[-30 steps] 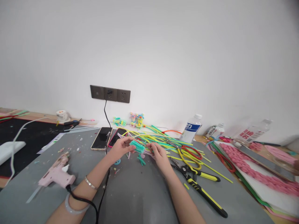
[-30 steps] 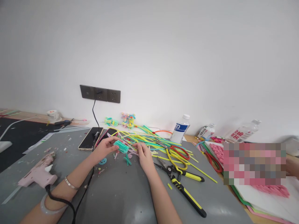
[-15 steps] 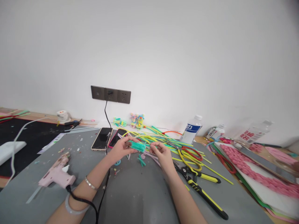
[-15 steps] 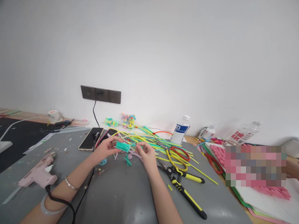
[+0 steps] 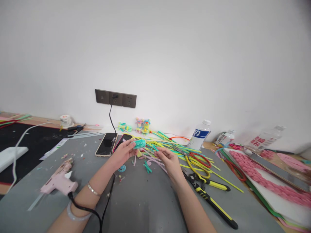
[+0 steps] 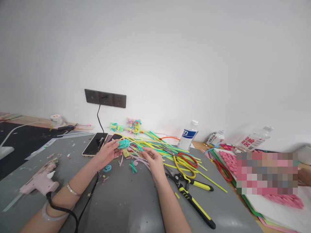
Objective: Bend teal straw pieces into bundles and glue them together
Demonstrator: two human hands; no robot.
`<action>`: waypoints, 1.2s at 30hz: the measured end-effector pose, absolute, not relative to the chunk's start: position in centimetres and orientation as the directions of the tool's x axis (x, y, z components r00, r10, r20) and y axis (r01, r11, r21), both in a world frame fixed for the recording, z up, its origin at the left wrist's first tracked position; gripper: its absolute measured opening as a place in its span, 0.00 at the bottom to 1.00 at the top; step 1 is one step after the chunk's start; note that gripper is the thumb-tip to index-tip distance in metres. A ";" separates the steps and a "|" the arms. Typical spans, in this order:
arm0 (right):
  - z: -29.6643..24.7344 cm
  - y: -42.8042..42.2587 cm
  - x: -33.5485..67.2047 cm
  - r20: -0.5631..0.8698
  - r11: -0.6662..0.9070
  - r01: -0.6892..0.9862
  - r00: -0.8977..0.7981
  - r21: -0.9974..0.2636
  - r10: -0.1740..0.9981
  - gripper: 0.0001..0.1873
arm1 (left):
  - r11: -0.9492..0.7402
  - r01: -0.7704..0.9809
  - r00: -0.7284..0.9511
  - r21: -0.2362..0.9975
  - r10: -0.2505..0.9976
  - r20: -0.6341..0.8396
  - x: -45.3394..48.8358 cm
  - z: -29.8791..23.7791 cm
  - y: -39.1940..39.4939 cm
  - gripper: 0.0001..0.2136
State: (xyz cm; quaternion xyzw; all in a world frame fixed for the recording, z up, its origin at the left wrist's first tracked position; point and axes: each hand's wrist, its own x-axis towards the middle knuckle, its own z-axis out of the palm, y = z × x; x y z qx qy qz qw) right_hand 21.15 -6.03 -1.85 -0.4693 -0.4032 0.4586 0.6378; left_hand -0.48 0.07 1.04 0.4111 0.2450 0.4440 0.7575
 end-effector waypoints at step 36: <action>-0.4 -6.8 20.1 0.097 0.146 -0.301 0.172 -0.942 0.980 0.18 | -0.182 -0.121 0.556 0.976 0.802 0.218 -0.1 0.7 -0.4 0.16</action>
